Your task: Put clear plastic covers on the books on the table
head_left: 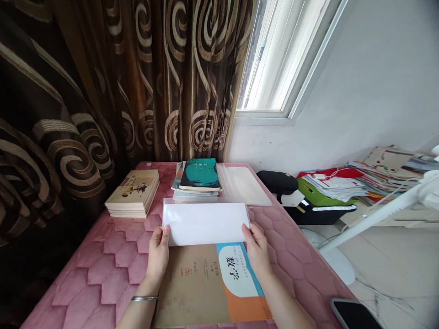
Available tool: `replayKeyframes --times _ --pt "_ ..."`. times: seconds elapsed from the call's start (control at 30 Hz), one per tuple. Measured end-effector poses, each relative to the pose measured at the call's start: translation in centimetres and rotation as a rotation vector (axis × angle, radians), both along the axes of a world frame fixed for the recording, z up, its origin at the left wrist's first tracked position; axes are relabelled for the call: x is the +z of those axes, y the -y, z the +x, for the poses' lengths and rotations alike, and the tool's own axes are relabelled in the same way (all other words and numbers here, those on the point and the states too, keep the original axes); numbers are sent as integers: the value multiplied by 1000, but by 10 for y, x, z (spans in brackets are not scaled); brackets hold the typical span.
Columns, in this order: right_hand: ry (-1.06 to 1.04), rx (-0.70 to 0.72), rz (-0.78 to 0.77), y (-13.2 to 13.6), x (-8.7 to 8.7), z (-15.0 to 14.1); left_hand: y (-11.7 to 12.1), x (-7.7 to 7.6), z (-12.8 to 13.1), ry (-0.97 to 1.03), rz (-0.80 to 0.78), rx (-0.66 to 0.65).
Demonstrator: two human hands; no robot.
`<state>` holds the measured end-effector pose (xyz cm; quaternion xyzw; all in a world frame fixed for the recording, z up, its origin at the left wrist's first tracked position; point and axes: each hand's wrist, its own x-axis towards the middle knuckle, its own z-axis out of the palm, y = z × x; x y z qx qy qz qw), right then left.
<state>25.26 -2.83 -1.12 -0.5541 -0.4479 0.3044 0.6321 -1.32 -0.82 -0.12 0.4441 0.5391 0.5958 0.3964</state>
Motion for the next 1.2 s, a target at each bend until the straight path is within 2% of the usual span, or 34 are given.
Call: replayKeyframes --times 0.33,0.6,0.87,1.2 --pt "73 -44 -26 -1 2 -1 0 1 2 31 -11 -11" --pt "-35 -2 14 2 5 -2 0 1 1 -2 -4 -11" --pt "73 -48 -21 1 8 -3 0 -1 1 71 6 -40" --pt "13 -12 14 1 3 -2 -1 -4 -1 -10 -4 -14"
